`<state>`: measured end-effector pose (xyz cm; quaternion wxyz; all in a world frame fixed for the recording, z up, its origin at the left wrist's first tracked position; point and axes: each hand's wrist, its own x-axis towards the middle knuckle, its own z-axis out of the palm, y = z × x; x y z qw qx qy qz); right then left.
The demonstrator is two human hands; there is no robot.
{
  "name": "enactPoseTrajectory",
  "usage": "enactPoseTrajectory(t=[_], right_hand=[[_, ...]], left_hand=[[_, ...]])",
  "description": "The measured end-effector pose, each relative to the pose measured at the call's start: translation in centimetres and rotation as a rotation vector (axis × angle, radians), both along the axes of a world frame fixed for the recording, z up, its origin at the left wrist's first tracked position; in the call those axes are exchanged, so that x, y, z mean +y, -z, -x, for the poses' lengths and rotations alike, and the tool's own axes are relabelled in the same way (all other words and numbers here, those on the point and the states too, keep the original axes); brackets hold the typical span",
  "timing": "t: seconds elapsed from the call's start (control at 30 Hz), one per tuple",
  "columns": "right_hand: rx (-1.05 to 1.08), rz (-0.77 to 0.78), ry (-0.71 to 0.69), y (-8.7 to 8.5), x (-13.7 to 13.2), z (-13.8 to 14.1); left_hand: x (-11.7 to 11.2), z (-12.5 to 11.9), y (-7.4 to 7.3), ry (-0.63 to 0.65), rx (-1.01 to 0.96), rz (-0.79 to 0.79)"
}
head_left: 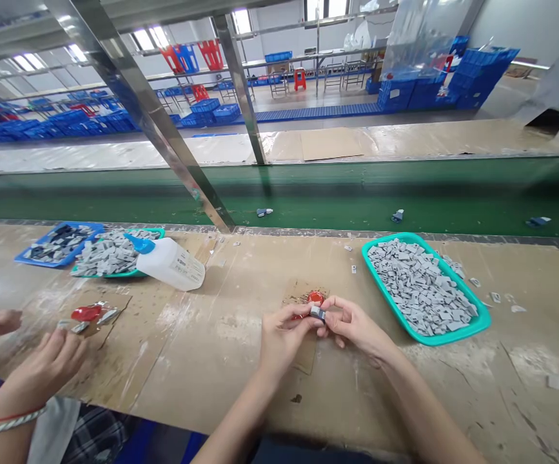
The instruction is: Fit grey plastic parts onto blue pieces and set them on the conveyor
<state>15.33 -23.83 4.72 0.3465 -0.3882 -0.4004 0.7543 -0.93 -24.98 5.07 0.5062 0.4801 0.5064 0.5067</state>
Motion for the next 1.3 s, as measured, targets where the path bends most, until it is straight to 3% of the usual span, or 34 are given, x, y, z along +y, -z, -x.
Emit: enactPoseTrajectory(t=[0.37, 0.63, 0.87, 1.13, 1.3], right_hand=[[0.155, 0.046, 0.202, -0.7, -0.3, 0.2], [0.167, -0.002, 0.291, -2.4, -0.3, -0.6], [-0.036, -0.212, 0.308, -3.0, -0.2, -1.3], [-0.435, -0.312, 0.724, -2.1, 0.9, -4.5], [-0.537, -0.337, 0.823, -1.5, 1.3, -5.9]], left_hand=[[1.3, -1.1, -1.2, 0.056, -0.007, -0.01], [2.2, -2.1, -3.3, 0.302, -0.214, 0.131], [2.1, -2.8, -3.2, 0.28, -0.478, 0.204], [2.2, -2.4, -2.9, 0.266, -0.536, 0.218], [2.1, -2.2, -2.8, 0.277, -0.541, 0.238]])
